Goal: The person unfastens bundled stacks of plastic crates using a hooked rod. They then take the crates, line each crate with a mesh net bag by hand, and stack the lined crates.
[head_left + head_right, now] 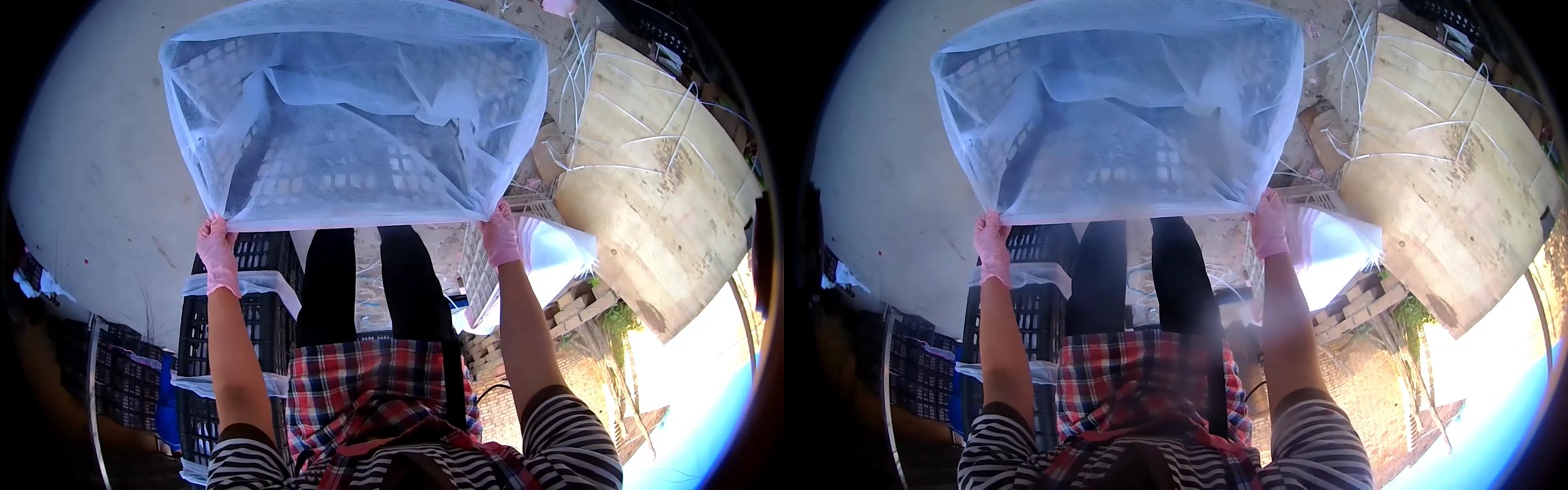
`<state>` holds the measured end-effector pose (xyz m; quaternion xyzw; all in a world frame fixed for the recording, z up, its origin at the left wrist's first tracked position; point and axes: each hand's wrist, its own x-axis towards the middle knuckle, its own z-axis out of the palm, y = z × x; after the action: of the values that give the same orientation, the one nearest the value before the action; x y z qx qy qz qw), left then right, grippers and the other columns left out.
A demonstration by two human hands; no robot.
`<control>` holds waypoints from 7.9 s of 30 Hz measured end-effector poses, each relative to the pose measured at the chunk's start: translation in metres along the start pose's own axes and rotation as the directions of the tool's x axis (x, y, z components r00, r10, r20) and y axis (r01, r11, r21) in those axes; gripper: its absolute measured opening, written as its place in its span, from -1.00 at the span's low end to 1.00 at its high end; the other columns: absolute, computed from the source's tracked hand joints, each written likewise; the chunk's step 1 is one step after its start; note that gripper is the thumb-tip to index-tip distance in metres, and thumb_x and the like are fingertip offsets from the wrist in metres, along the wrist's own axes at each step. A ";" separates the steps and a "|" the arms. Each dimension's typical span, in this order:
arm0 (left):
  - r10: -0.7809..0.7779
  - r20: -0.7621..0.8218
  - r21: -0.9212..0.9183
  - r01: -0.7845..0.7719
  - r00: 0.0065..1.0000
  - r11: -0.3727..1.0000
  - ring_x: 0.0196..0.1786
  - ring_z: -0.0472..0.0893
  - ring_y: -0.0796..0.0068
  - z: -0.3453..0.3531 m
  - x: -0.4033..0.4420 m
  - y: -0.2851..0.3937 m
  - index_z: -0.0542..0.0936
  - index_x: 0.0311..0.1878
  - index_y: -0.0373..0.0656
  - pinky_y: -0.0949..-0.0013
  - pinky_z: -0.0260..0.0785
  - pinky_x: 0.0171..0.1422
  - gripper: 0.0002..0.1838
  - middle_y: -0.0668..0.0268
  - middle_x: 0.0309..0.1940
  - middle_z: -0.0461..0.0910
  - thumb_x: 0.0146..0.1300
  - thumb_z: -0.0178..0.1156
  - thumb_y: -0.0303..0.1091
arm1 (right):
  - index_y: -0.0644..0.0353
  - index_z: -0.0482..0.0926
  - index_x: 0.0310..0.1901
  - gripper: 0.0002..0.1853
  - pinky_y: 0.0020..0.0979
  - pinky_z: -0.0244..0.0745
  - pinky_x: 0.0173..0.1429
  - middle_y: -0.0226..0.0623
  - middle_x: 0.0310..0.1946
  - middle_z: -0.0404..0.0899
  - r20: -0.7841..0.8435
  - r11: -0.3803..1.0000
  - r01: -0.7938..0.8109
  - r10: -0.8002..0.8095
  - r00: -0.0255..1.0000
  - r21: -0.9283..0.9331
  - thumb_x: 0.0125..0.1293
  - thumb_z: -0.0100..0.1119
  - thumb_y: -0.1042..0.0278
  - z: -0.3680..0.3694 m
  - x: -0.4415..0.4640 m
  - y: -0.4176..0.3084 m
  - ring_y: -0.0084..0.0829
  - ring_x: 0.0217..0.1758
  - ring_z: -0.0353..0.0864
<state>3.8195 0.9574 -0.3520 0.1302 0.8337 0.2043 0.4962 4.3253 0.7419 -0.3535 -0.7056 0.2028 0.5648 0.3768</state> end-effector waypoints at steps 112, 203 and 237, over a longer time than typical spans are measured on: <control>0.211 0.014 0.241 -0.209 0.977 0.948 -0.45 0.38 0.66 -0.036 -0.192 0.226 0.60 -0.21 -0.20 0.52 0.25 -0.36 -0.63 0.47 -0.45 0.54 0.09 0.40 -0.10 | 0.03 0.47 0.12 -0.63 -0.52 0.45 -0.13 -0.54 -0.10 0.49 -0.131 0.961 0.203 -0.229 0.964 -0.187 0.30 0.08 0.59 0.129 -0.260 -0.175 -0.63 -0.19 0.45; -0.144 0.971 0.239 -0.754 0.191 0.612 -0.05 0.51 0.63 0.258 -0.636 -0.083 0.61 0.01 -0.17 0.54 0.34 0.06 -0.74 0.35 -0.02 0.56 0.25 0.22 -0.41 | 0.18 0.59 -0.18 -0.77 -0.59 0.40 -0.26 -0.51 -0.37 0.57 0.035 0.759 0.349 -0.438 0.898 0.550 0.28 0.23 0.20 -0.313 -0.281 -0.041 -0.65 -0.36 0.49; 0.860 0.510 -0.400 -0.877 0.028 0.265 -0.21 0.55 0.63 -0.035 -0.715 0.376 0.59 -0.05 -0.21 0.51 0.38 0.06 -0.70 0.38 -0.26 0.63 0.11 0.18 -0.62 | -0.02 0.44 0.13 -0.45 -0.24 0.41 -0.05 -0.23 -0.18 0.45 0.594 -0.657 0.545 -0.737 -0.322 -0.521 0.03 0.16 0.56 0.059 -0.669 -0.326 -0.15 -0.17 0.49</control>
<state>4.1325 0.9819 0.3928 0.6753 0.3501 0.3917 0.5176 4.3321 0.9005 0.3760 -0.6683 -0.6845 -0.0725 0.2821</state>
